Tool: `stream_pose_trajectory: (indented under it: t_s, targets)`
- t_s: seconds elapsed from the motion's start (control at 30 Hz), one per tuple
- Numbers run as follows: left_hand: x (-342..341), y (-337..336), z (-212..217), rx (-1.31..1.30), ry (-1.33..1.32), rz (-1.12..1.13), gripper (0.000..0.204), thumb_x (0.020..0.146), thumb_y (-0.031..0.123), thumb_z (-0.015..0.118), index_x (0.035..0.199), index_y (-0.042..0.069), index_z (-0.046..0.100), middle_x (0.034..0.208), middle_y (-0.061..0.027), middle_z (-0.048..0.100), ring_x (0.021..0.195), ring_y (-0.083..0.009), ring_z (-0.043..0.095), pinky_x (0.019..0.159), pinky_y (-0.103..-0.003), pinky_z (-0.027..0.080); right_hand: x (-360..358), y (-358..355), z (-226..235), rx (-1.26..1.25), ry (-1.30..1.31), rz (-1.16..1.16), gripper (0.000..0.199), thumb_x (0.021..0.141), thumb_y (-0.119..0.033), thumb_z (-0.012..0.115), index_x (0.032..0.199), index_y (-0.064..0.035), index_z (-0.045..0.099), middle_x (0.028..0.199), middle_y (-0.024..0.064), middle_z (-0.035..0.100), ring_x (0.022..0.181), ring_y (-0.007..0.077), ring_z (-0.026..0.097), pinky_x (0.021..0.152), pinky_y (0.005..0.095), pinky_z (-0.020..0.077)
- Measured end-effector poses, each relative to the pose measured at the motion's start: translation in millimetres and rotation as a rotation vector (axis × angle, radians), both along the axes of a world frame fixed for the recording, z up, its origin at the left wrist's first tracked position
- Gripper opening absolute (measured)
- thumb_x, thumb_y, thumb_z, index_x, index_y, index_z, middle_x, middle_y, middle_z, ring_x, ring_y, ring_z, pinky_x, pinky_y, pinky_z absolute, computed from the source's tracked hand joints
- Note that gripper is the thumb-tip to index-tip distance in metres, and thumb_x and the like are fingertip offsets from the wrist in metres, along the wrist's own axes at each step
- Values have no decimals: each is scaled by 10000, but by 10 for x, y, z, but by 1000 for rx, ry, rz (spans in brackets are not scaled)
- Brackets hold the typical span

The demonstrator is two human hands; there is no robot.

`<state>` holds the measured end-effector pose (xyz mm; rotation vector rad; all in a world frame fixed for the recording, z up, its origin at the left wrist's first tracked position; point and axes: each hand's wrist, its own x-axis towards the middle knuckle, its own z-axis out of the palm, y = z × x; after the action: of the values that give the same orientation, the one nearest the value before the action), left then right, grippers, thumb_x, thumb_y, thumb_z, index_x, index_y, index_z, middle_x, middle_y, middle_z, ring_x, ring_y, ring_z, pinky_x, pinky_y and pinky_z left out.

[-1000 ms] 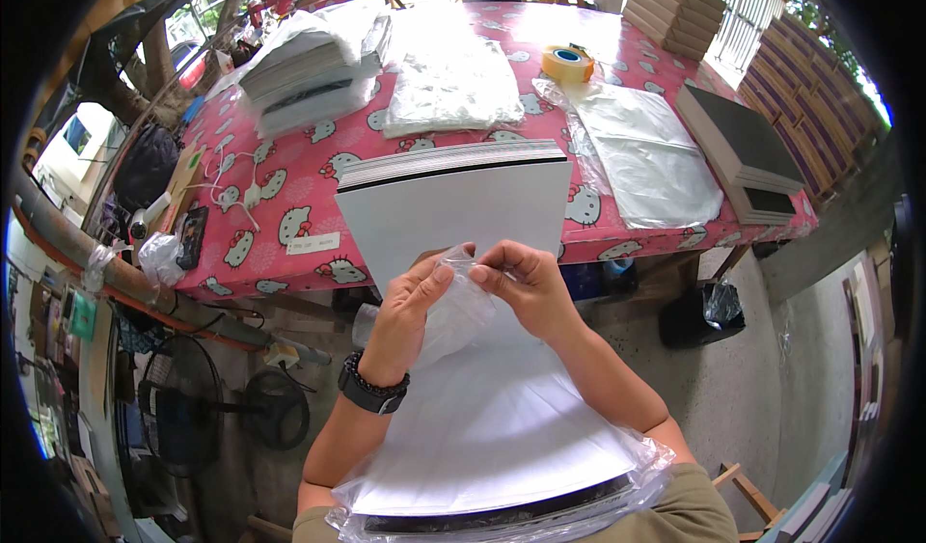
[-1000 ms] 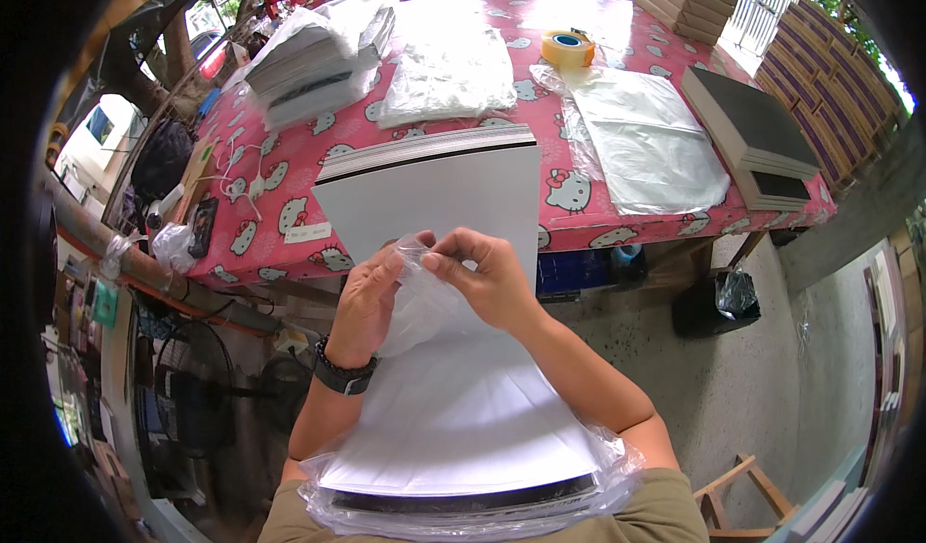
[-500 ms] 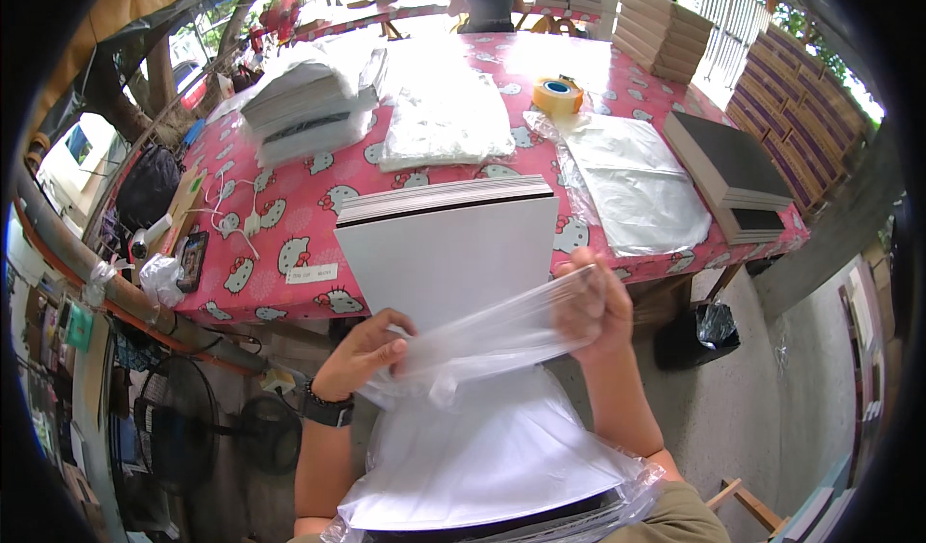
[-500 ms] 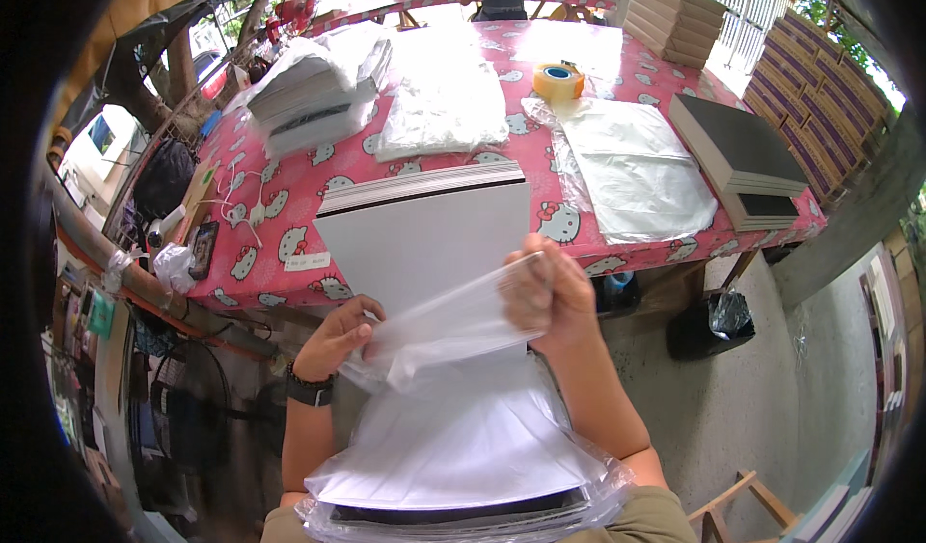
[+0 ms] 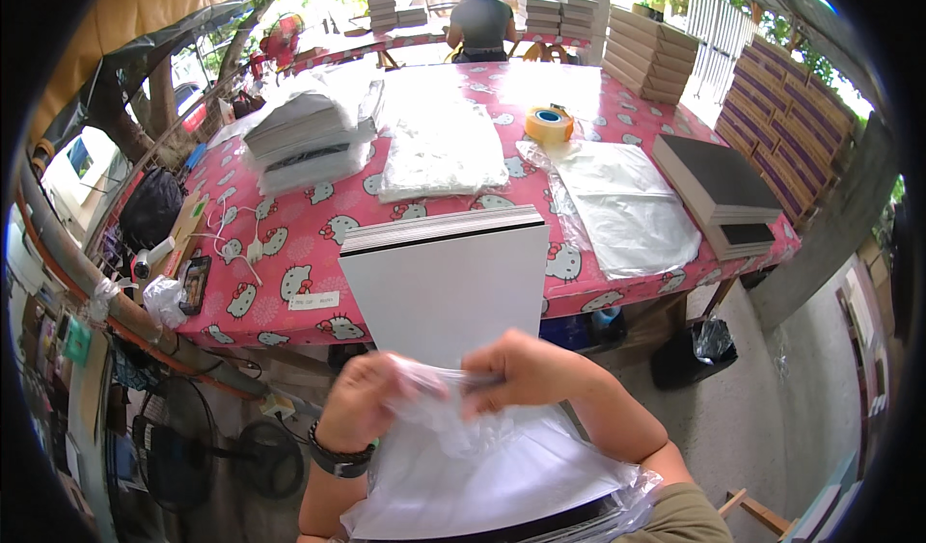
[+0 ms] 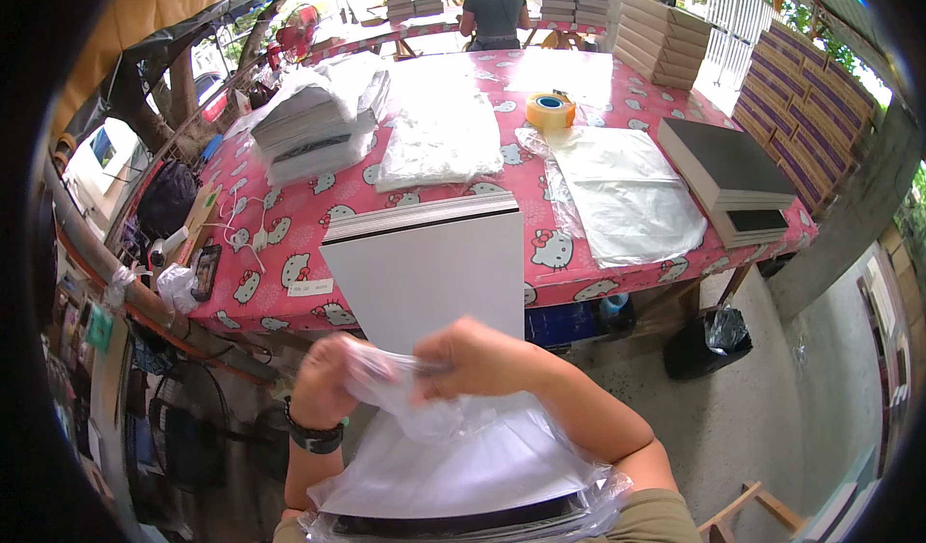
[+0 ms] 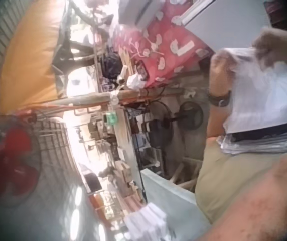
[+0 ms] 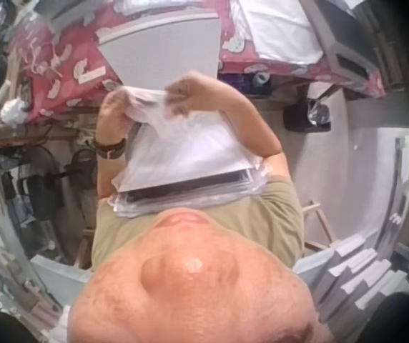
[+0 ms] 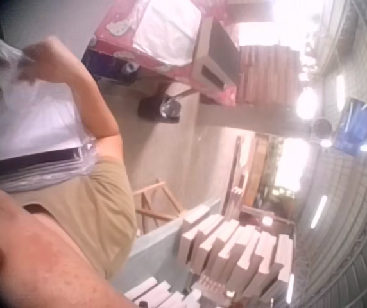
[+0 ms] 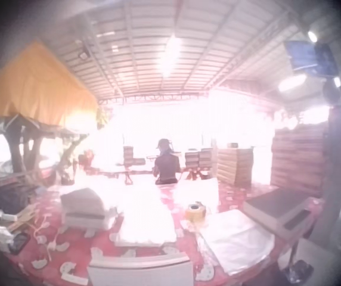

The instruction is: The person places stacks of white paper onto a black board and covers them with plastic sheeting, repeating the process for multiple stacks.

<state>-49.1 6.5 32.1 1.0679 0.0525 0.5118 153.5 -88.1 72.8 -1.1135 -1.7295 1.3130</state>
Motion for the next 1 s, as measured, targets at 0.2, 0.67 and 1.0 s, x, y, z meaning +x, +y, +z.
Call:
stream_pose_trajectory:
  t_s: [0.2, 0.67, 1.0]
  targets:
    - [-148, 327, -164, -677, -318, 484, 370, 887, 343, 375, 1093, 74, 520, 1024, -110, 578, 982, -249, 536, 826, -434, 436, 330, -133, -661, 164, 616, 588, 136, 712, -54, 655, 814, 25, 611, 804, 118, 597, 737, 202, 559, 656, 346, 434]
    - [-337, 464, -544, -317, -500, 205, 536, 831, 395, 478, 1214, 29, 393, 963, -120, 557, 931, -299, 526, 821, -479, 409, 802, -280, -876, 215, 669, 196, 449, 643, -149, 705, 995, 63, 524, 800, 116, 610, 650, 191, 595, 570, 290, 471]
    - [254, 845, 29, 869, 411, 1293, 471, 647, 1, 631, 1100, 58, 512, 694, -7, 485, 732, -87, 484, 652, -220, 399, 991, 308, -495, 508, -154, -1162, 351, 697, -42, 516, 1039, -68, 588, 544, 41, 449, 493, 69, 385, 471, 220, 336]
